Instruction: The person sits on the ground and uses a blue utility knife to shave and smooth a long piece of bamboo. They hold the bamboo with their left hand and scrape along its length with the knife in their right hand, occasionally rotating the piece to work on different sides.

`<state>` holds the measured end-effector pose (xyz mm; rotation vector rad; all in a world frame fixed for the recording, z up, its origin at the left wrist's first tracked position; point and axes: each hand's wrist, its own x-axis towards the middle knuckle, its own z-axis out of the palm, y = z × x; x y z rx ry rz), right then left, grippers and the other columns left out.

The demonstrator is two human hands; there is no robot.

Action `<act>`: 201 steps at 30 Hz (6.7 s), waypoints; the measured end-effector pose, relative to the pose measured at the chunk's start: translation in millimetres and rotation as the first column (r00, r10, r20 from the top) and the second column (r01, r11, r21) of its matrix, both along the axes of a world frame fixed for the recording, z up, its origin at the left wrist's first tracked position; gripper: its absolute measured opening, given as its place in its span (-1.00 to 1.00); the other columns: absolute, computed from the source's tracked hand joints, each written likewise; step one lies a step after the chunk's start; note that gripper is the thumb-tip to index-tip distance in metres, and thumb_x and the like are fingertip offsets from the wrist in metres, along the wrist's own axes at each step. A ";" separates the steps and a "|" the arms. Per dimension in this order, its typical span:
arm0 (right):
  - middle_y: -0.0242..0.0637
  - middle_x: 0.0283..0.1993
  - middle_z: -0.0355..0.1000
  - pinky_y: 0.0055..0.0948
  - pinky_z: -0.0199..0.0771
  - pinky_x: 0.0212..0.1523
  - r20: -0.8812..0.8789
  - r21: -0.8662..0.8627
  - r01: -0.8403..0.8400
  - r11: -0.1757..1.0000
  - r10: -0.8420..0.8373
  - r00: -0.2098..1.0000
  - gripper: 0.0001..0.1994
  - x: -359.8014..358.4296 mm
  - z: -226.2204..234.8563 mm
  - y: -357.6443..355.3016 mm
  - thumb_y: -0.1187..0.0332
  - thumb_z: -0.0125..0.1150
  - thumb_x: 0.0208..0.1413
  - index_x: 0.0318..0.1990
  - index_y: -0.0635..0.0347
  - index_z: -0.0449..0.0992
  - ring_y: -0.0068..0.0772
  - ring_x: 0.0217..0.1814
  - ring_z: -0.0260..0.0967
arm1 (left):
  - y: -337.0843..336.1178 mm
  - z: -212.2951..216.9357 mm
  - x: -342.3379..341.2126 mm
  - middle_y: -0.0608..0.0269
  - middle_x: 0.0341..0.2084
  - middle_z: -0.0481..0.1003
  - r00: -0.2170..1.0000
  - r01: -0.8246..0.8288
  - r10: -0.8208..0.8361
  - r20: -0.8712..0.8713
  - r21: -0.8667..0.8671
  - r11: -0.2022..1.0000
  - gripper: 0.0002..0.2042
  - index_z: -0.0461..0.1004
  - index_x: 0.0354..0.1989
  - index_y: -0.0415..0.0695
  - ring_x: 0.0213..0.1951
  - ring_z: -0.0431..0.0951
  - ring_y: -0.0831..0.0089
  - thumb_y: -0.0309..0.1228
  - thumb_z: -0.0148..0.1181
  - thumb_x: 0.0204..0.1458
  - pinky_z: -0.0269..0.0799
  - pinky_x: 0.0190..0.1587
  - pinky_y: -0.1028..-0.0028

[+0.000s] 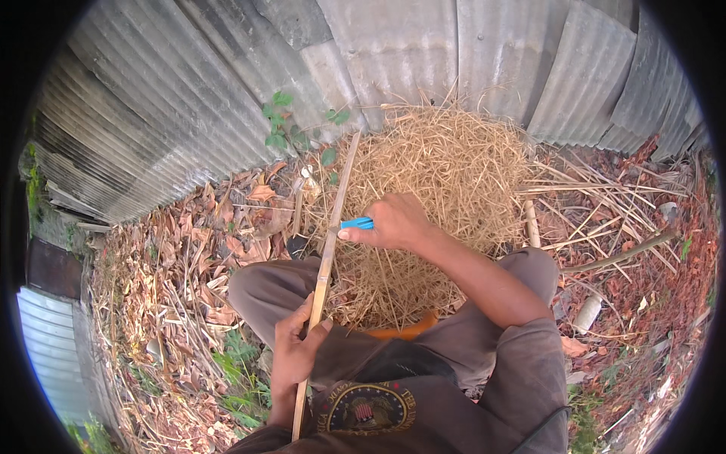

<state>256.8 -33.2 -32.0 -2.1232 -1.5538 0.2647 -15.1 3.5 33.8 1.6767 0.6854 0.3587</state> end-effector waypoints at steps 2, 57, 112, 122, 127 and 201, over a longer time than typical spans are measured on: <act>-0.24 -0.84 0.21 -0.15 0.28 -0.63 0.013 -0.022 0.056 0.998 -0.056 0.998 -0.19 10.1 -4.2 5.3 -0.52 -0.15 -0.08 -0.76 0.13 0.43 -0.12 -0.72 0.29 | -0.8 1.3 0.1 0.37 -0.25 0.45 1.000 -0.009 0.012 0.025 -0.104 0.995 -0.60 0.32 0.11 -0.43 -0.18 0.33 0.70 -0.65 0.12 0.06 0.24 -0.08 0.69; -0.26 -0.76 0.28 -0.17 0.31 -0.55 0.014 -0.050 0.613 0.788 -0.613 0.790 -0.11 114.7 13.3 3.7 -0.57 -0.31 -0.07 -0.74 0.19 0.41 -0.27 -0.61 0.36 | -21.4 5.6 -28.4 0.34 -0.15 0.45 0.990 0.135 -0.142 0.000 -0.302 0.944 -0.55 0.26 0.22 -0.32 -0.14 0.32 0.72 -0.55 0.11 0.14 0.22 -0.09 0.71; -0.23 -0.69 0.41 -0.08 0.41 -0.45 0.141 -0.076 0.553 0.830 -0.540 0.830 -0.13 114.5 16.3 5.8 -0.57 -0.24 -0.10 -0.70 0.19 0.48 -0.17 -0.53 0.47 | 1.0 0.1 -12.0 0.31 -0.46 0.32 0.942 0.329 -0.336 0.015 -0.240 0.913 -0.57 -0.02 0.34 -0.19 -0.61 0.28 0.64 -0.46 -0.28 0.30 0.26 -0.52 0.65; -0.06 -0.62 0.41 -0.08 0.41 -0.36 -0.055 -0.014 0.713 0.701 -0.712 0.700 -0.06 159.1 29.3 -30.7 -0.57 -0.33 -0.06 -0.65 0.31 0.47 -0.13 -0.44 0.46 | 21.8 3.7 -26.1 0.28 -0.48 0.33 0.990 0.142 -0.121 0.077 -0.457 0.878 -0.65 0.07 0.23 -0.19 -0.63 0.32 0.61 -0.39 -0.24 0.31 0.29 -0.56 0.65; -0.20 -0.78 0.29 -0.15 0.37 -0.53 0.001 -0.021 0.344 0.939 -0.344 0.939 -0.18 52.2 44.4 -20.0 -0.51 -0.16 -0.06 -0.72 0.20 0.44 -0.13 -0.61 0.40 | 27.0 -7.8 -3.6 0.24 -0.52 0.37 0.977 0.199 -0.136 0.162 -0.494 0.847 -0.69 0.15 0.11 -0.21 -0.64 0.38 0.55 -0.34 -0.12 0.28 0.35 -0.56 0.60; -0.26 -0.80 0.27 -0.15 0.36 -0.56 0.092 0.001 0.463 0.886 -0.461 0.883 -0.13 106.5 46.0 -10.1 -0.55 -0.29 -0.04 -0.70 0.19 0.48 -0.20 -0.64 0.39 | -4.7 -6.8 10.3 0.37 -0.83 0.13 0.982 0.161 -0.186 0.004 -0.523 0.837 -0.57 0.19 -0.48 -0.12 -0.83 0.07 0.60 -0.04 -0.31 0.31 0.08 -0.70 0.63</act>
